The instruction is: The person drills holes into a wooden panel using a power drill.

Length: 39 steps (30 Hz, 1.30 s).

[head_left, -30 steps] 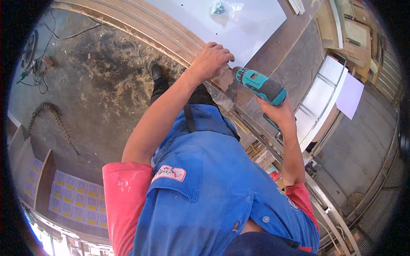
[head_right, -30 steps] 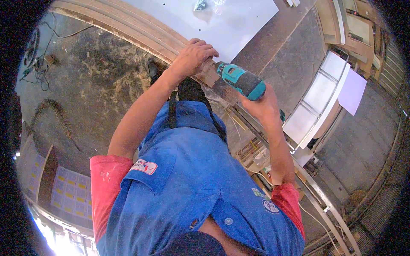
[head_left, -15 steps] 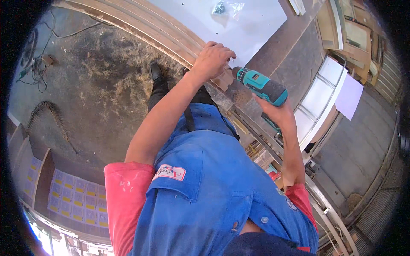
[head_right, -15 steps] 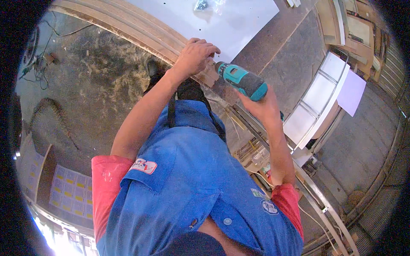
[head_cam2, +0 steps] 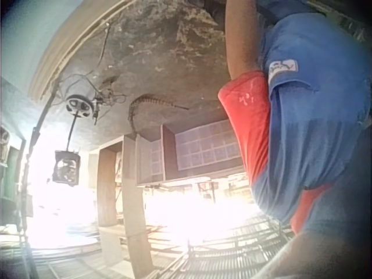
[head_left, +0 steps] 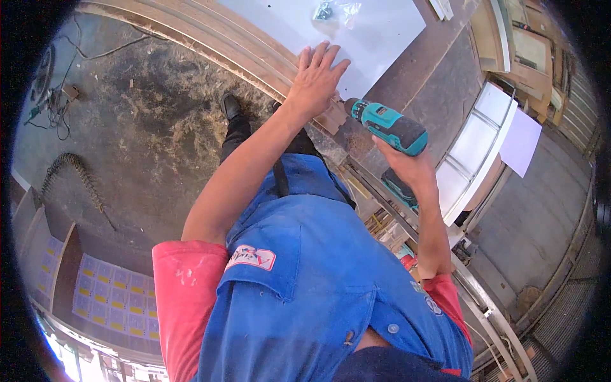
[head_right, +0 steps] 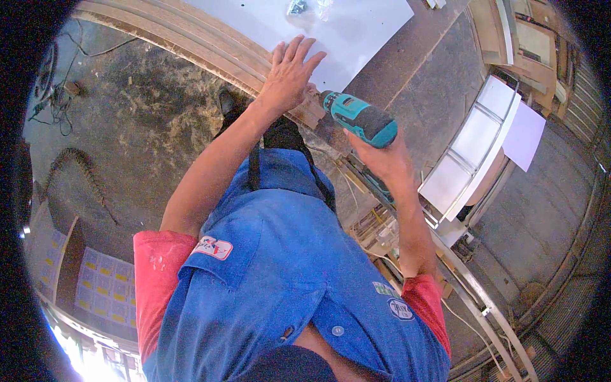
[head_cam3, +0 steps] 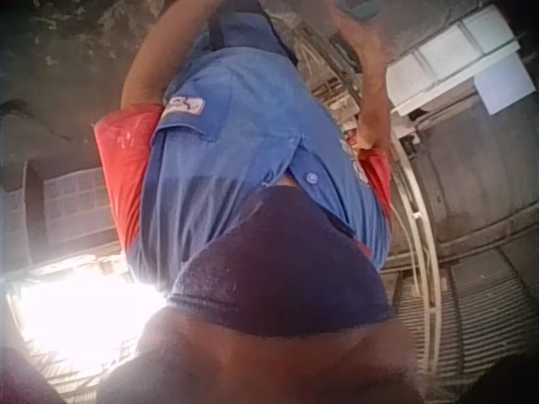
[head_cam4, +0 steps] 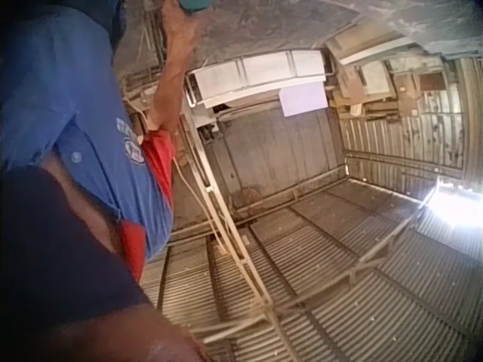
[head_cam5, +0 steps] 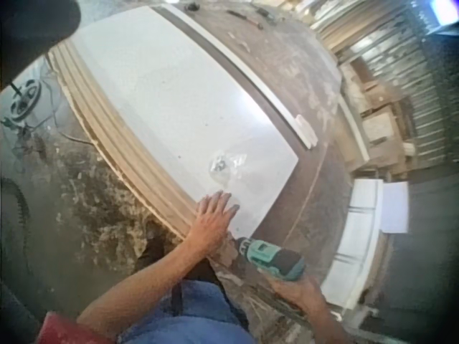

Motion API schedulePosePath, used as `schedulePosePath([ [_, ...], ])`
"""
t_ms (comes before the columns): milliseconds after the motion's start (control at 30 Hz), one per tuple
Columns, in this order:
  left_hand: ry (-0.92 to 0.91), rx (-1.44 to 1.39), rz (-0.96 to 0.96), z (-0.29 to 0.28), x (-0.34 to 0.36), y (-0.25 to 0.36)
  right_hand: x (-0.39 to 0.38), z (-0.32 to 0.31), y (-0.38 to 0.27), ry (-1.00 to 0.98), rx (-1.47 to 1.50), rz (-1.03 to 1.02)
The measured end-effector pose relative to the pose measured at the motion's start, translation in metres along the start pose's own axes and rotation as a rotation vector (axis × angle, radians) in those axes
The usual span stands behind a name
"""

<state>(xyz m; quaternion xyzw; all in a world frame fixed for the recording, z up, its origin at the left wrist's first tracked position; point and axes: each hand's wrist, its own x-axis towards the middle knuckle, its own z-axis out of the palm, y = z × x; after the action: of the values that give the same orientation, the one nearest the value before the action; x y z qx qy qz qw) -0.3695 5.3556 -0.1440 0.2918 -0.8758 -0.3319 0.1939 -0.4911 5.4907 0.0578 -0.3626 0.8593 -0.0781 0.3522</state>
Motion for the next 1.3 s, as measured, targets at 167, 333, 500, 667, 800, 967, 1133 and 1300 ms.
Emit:
schedulePosePath([
  [167,-0.022,0.062,-0.009,0.002,0.002,0.000,-0.002,-0.001,-0.001,-0.023,0.001,0.023],
  [333,-0.079,0.089,-0.032,0.002,0.005,0.000,-0.005,0.002,0.002,0.000,-0.017,0.034],
  [500,-0.099,0.096,-0.041,0.003,0.007,-0.002,-0.006,0.003,0.005,0.025,0.014,-0.002],
  [667,-0.149,0.131,-0.058,0.004,0.009,-0.003,-0.011,0.003,0.000,0.092,0.049,-0.056],
  [800,-0.163,0.124,-0.060,0.002,0.008,-0.001,-0.013,-0.001,0.002,0.120,-0.022,-0.065],
  [967,-0.169,0.128,-0.063,0.000,0.007,0.001,-0.008,-0.003,-0.003,0.065,0.077,-0.053],
  [1133,-0.176,0.173,-0.060,0.001,0.008,0.002,0.002,-0.009,0.018,0.023,-0.070,-0.090],
  [1300,-0.183,0.178,-0.057,0.000,0.006,0.004,0.002,-0.010,0.031,-0.008,-0.106,-0.014],
])
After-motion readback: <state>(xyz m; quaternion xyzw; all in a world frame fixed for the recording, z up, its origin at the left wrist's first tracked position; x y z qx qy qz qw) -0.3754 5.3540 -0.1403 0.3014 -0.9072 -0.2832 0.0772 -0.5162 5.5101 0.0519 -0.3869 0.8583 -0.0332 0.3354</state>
